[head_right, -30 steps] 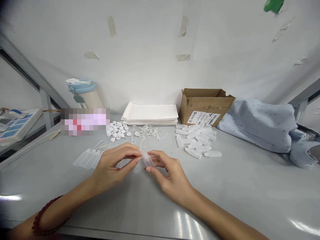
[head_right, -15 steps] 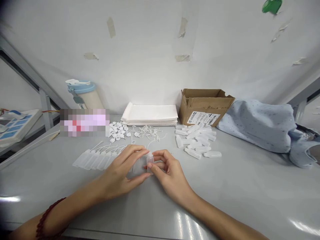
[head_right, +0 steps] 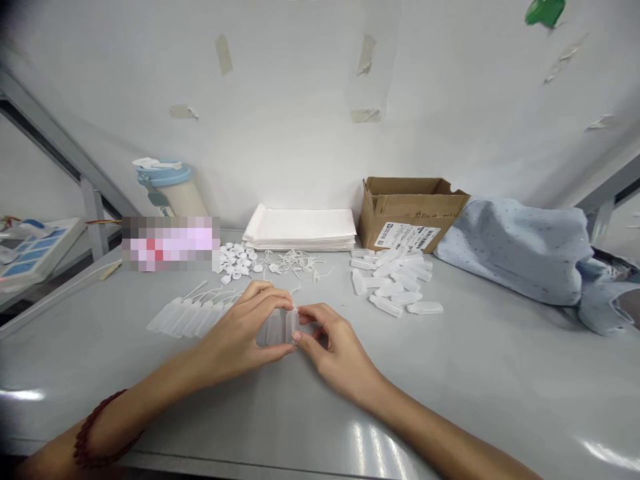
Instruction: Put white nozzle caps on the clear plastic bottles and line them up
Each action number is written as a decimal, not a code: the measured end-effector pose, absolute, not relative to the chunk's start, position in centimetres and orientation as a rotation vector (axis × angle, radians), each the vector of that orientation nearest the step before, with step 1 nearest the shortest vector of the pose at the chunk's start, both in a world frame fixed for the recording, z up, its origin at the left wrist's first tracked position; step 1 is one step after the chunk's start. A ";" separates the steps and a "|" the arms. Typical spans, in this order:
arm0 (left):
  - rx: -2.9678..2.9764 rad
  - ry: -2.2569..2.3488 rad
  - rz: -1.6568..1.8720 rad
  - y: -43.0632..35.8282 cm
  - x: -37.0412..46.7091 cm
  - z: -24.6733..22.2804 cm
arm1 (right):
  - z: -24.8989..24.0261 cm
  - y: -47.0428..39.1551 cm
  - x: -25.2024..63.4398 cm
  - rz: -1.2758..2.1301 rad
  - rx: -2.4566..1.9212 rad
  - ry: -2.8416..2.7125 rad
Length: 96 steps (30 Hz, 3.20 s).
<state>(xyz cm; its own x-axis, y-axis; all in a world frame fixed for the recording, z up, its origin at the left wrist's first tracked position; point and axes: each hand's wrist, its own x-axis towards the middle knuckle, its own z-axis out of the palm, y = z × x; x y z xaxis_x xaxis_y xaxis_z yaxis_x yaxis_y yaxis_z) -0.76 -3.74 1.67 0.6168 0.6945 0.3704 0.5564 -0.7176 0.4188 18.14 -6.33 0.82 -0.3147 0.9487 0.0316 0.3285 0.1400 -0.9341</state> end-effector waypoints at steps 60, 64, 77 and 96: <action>2.652 1.382 0.654 0.3 -5.0 0.5 | 0.9 -4.2 21.4 0.323 -1.255 -2.117; 2.711 1.322 0.526 0.4 -4.9 -0.3 | 1.9 -2.7 23.4 -0.047 -1.645 -2.232; 2.706 1.250 1.047 -0.5 -3.9 1.3 | 2.9 -2.1 25.1 -0.088 -2.033 -2.186; 2.614 0.921 1.488 -1.9 -2.5 2.3 | 0.2 -2.1 23.2 -0.428 -1.890 -2.337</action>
